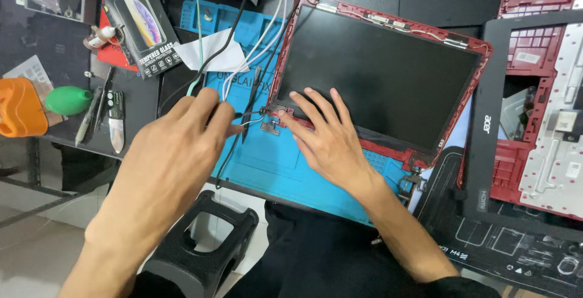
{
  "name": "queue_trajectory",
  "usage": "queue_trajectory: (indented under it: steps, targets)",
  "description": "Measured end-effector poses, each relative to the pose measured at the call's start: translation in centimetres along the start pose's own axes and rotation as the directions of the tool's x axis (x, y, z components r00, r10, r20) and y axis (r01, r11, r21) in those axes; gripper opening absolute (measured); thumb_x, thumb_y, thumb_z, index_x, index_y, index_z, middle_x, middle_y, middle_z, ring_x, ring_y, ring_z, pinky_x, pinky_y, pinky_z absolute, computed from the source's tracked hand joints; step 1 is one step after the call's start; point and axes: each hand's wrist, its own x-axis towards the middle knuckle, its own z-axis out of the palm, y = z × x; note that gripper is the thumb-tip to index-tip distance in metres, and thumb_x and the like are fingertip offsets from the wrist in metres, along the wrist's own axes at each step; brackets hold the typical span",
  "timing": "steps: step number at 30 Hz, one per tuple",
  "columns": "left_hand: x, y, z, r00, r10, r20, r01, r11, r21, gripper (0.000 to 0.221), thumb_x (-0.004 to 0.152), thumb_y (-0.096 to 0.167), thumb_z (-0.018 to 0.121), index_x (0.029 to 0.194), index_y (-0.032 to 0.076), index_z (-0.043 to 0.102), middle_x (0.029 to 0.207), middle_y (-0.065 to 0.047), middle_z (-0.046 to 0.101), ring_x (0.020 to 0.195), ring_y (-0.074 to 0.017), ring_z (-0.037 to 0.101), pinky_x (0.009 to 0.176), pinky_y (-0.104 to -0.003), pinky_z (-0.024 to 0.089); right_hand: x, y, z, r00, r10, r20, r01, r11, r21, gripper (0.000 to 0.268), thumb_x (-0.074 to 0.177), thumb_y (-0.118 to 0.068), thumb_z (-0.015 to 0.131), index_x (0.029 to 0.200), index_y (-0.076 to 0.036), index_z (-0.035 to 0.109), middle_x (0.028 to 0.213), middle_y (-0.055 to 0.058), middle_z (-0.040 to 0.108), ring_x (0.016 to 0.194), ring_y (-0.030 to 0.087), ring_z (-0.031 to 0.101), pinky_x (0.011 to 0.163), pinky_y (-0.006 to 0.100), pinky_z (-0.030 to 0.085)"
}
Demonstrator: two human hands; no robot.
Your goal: The person uses a screwdriver to remove screws from the laptop screen bezel, then detaches the bezel and reconnects the display cable. They reattach the bezel and secure it with screws.
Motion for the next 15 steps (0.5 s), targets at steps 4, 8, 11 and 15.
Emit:
queue_trajectory:
  steps: [4,8,11,15]
  targets:
    - [0.0,0.0,-0.4,1.000,0.028,-0.005,-0.028,0.999,-0.021,0.027,0.074,0.006,0.066,0.101,0.004,0.061,0.095,-0.009,0.057,0.087,-0.0237,0.063,0.073,-0.035,0.056,0.2,-0.1,-0.2,1.000,0.003,-0.003,-0.003,1.000,0.004,0.043,0.090,-0.014,0.074,0.133,-0.017,0.068,0.150,0.013,0.052,0.142,0.034,0.045,0.122,0.060,0.029]
    - [-0.4,0.1,-0.2,1.000,-0.010,-0.010,0.010,1.000,-0.001,0.020,0.088,0.017,0.064,0.104,0.005,0.060,0.098,-0.009,0.057,0.090,-0.0228,0.065,0.071,-0.034,0.055,0.1,-0.1,-0.2,1.000,-0.002,-0.003,0.002,1.000,0.006,0.044,0.091,-0.015,0.074,0.134,-0.016,0.068,0.150,0.013,0.052,0.143,0.035,0.044,0.122,0.060,0.029]
    - [-0.6,0.3,0.1,1.000,-0.024,-0.020,0.024,1.000,0.004,0.021,0.087,0.015,0.064,0.105,0.005,0.060,0.100,-0.010,0.057,0.090,-0.0229,0.065,0.070,-0.034,0.055,0.1,-0.1,-0.2,1.000,0.009,0.014,-0.009,1.000,0.008,0.044,0.091,-0.015,0.074,0.134,-0.017,0.067,0.150,0.013,0.052,0.143,0.034,0.044,0.122,0.060,0.029]
    - [-0.4,0.2,-0.7,0.998,-0.009,-0.065,0.007,0.999,-0.040,0.032,0.076,0.006,0.063,0.108,0.005,0.062,0.100,-0.010,0.057,0.090,-0.0224,0.066,0.068,-0.032,0.055,0.3,-0.1,-0.4,1.000,0.003,0.020,-0.003,1.000,-0.003,0.046,0.090,-0.015,0.073,0.136,-0.017,0.067,0.150,0.013,0.052,0.142,0.035,0.044,0.121,0.060,0.028]
